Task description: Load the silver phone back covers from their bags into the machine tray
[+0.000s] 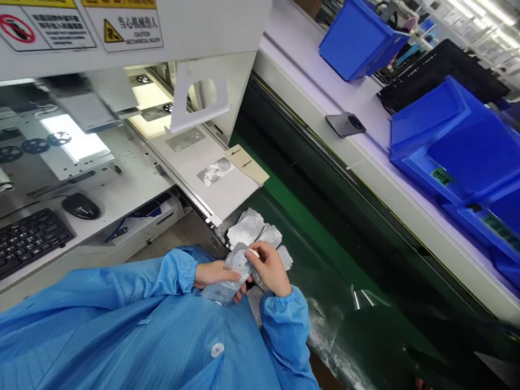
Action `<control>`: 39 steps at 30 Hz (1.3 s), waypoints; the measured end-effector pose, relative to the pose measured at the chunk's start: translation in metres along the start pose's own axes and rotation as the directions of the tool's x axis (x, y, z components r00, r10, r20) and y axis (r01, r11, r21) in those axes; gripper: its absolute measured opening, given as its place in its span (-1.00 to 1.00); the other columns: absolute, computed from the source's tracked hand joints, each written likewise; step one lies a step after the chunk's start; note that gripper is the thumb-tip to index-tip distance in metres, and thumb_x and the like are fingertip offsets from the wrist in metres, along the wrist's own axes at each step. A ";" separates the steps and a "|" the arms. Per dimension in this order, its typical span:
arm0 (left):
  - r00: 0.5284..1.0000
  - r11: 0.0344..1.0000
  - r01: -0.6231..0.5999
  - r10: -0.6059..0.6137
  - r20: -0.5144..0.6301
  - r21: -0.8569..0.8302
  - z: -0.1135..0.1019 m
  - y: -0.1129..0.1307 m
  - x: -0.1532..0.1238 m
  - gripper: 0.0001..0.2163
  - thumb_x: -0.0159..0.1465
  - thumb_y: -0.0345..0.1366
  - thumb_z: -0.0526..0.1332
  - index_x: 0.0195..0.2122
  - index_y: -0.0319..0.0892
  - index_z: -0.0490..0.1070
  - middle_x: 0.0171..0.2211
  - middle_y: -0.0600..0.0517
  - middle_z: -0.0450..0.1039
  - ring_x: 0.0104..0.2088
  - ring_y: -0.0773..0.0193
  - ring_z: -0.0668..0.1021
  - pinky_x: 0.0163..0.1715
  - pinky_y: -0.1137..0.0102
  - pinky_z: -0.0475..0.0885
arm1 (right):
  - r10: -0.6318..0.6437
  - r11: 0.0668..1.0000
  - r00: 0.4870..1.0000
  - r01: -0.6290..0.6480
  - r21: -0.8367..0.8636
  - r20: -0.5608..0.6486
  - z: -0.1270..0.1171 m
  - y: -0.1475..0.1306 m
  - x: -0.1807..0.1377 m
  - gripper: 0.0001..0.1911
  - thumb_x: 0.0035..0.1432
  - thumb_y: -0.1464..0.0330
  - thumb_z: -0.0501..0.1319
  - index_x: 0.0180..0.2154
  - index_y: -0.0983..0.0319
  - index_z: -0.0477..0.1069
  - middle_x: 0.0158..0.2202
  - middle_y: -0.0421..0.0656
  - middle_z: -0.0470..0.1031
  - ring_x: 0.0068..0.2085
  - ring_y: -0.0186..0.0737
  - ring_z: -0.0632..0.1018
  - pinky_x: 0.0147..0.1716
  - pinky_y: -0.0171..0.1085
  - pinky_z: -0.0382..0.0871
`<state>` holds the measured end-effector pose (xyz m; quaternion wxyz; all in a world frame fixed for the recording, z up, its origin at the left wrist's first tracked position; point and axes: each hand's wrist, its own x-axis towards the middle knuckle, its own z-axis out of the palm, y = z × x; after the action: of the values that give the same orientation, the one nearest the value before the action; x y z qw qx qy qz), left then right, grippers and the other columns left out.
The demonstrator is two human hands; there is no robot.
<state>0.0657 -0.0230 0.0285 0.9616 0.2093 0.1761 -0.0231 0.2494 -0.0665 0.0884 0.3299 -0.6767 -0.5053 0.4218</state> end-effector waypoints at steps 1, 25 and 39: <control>1.000 1.000 -0.019 0.019 -0.013 -0.002 -0.002 0.002 -0.003 -0.60 0.05 -0.16 0.44 -0.15 -0.30 0.51 -0.35 -0.06 0.56 -0.41 0.21 0.59 -0.14 0.17 0.45 | -0.014 1.000 0.999 0.014 0.006 0.050 0.002 -0.002 0.010 -0.72 0.17 0.14 0.23 -0.27 0.23 0.46 -0.37 -0.16 0.52 -0.36 -0.26 0.50 -0.38 -0.32 0.37; 0.919 0.960 -0.246 0.186 -0.348 -0.135 -0.043 0.045 -0.059 -0.69 0.13 -0.35 0.34 -0.09 -0.33 0.48 -0.18 -0.23 0.57 -0.26 0.02 0.61 -0.14 0.08 0.48 | 0.160 0.876 0.868 -0.344 -0.337 -0.469 -0.005 0.132 0.119 -0.60 -0.03 0.32 0.27 -0.09 0.25 0.51 -0.26 -0.05 0.51 -0.13 -0.01 0.49 -0.03 -0.07 0.31; 0.950 0.980 -0.196 0.180 -0.256 -0.037 -0.051 0.056 -0.060 -0.70 0.06 -0.31 0.40 -0.19 -0.28 0.47 -0.31 -0.15 0.58 -0.36 0.12 0.61 -0.24 0.17 0.48 | -0.162 0.985 0.976 0.168 0.028 -0.149 0.039 0.003 0.184 -0.64 0.13 0.09 0.19 -0.29 0.26 0.51 -0.40 -0.13 0.54 -0.36 -0.20 0.50 -0.32 -0.25 0.39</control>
<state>-0.0012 0.0474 0.0278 0.9353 0.1962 0.2766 0.1008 0.2400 0.1108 0.0253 0.4135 -0.6547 -0.5255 0.3524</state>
